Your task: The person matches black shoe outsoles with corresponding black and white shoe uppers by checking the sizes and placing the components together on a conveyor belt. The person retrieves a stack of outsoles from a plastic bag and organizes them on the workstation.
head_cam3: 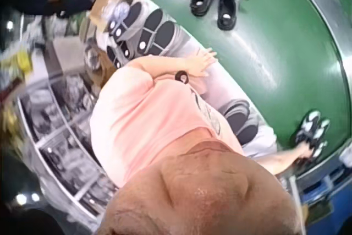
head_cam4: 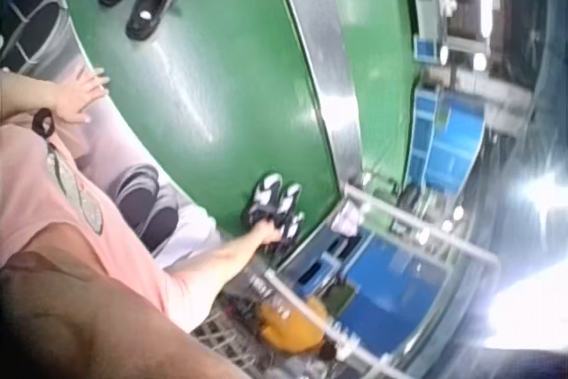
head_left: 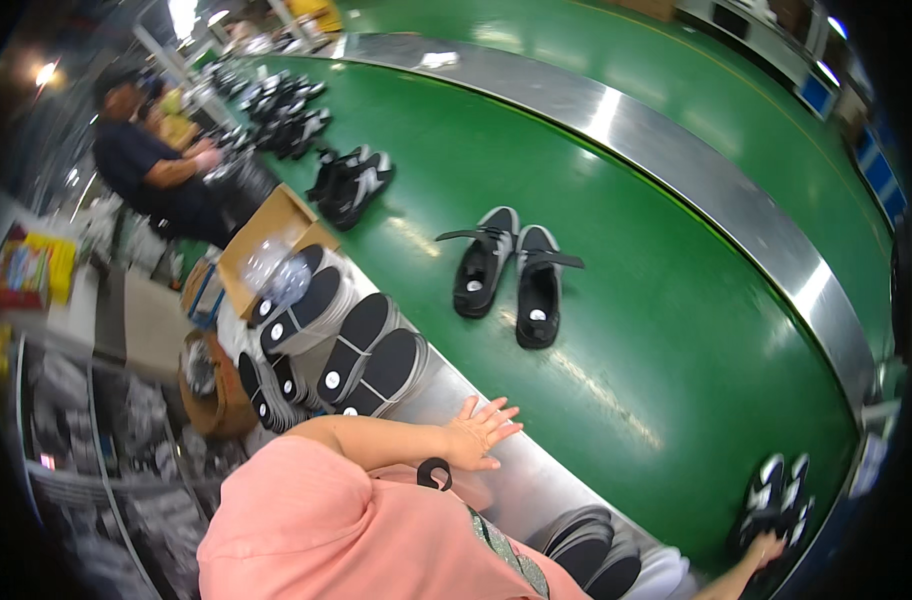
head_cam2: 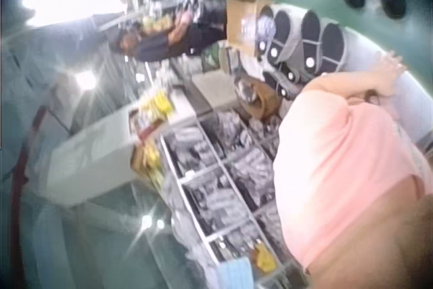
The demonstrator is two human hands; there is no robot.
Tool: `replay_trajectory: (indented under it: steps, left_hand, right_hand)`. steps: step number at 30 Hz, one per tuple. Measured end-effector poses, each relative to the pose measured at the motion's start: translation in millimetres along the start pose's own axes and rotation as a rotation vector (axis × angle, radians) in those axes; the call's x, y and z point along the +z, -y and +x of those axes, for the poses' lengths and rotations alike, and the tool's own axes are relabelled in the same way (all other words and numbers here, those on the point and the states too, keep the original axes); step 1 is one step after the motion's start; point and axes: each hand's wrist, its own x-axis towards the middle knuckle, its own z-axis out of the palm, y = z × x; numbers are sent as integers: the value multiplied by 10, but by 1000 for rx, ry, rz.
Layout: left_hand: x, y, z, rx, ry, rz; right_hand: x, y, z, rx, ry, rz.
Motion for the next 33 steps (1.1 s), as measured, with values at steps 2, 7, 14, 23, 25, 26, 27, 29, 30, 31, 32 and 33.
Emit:
replay_trajectory:
  steps: [2,7,14,23,25,26,27,29,30,31,32,33]
  left_hand:
    - [-20,-45,-14,-5,63,12]
    - [-28,-43,-88,-43,78,-19]
    - [-240,-69,115,3,4,23]
    - [-799,-661,-6,331,-340,-1050]
    - [-675,-679,-113,168,-434,-1273]
    - [-669,-642,-242,151,-409,-1285]
    - [-597,-574,-298,151,-349,-1304]
    - [-187,-130,-236,147,-321,-1196]
    - [-244,-174,-434,147,-308,-971]
    - [-251,-173,-542,163,-295,-805]
    - [-247,-139,-608,173,-315,-671]
    - [-250,-139,-656,210,-322,-571]
  right_hand:
    - [167,-86,212,-19,89,-76]
    - [294,-253,378,-95,209,-188]
    - [-1143,984,-1292,-189,219,-92]
    - [-1836,2266,-3542,-910,209,81]
    - [-1657,2301,-4144,-976,127,164]
    - [-1594,2329,-4372,-1017,161,237]
    - [-1434,2295,-4577,-989,161,277]
    - [-1204,2171,-4974,-1032,213,218]
    - [-1283,2097,-5125,-1076,410,137]
    - [-1078,2037,-5257,-1110,379,131]
    - [-968,1977,-5328,-1145,370,176]
    - [-901,1873,-5379,-1156,364,204]
